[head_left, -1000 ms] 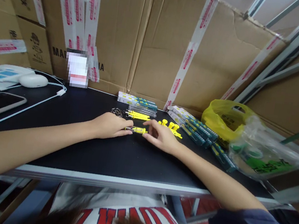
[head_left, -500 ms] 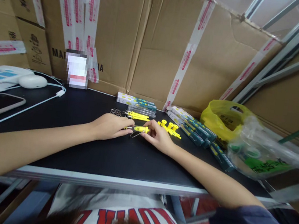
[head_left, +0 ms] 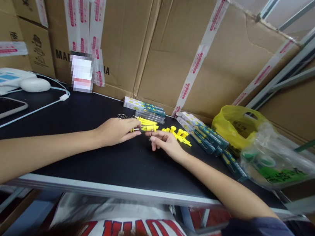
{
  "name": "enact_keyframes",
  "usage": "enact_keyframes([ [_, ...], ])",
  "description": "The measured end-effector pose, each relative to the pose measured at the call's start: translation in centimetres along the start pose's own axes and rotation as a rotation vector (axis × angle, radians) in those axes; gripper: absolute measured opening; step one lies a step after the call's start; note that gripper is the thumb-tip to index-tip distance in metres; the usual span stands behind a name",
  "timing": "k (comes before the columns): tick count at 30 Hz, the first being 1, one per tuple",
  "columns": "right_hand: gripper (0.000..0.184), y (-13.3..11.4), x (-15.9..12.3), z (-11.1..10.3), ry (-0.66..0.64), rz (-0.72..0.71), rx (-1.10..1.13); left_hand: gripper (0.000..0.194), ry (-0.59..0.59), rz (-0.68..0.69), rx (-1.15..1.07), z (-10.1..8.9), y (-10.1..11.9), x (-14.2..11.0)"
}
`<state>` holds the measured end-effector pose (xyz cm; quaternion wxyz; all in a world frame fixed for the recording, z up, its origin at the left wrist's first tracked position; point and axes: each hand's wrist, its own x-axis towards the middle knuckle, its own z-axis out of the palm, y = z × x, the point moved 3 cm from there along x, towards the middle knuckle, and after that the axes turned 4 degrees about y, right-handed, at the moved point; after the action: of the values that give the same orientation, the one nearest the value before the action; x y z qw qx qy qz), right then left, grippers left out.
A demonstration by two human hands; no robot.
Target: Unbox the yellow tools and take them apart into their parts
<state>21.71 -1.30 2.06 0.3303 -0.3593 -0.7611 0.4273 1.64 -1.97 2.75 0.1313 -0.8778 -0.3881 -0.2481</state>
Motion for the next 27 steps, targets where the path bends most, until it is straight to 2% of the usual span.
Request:
enact_keyframes([
  [3, 0.036, 0.2, 0.0, 0.2, 0.020, -0.033, 0.003, 0.031, -0.002, 0.002, -0.002, -0.1, 0.1, 0.0],
  [6, 0.033, 0.1, -0.2, 0.2, 0.077, -0.078, -0.087, 0.031, -0.011, 0.000, 0.011, -0.2, 0.2, 0.0],
  [13, 0.021, -0.8, -0.9, 0.1, 0.178, -0.293, -0.606, 0.033, -0.018, 0.012, 0.032, -0.3, 0.4, -0.1],
  [19, 0.014, -1.2, -1.2, 0.8, 0.125, -0.524, -0.836, 0.033, -0.050, 0.065, 0.014, -0.2, 0.6, -0.1],
  [27, 0.020, -1.3, -1.5, 1.0, 0.053, -0.594, -1.031, 0.032, -0.128, 0.084, 0.015, 0.0, 1.1, -0.1],
])
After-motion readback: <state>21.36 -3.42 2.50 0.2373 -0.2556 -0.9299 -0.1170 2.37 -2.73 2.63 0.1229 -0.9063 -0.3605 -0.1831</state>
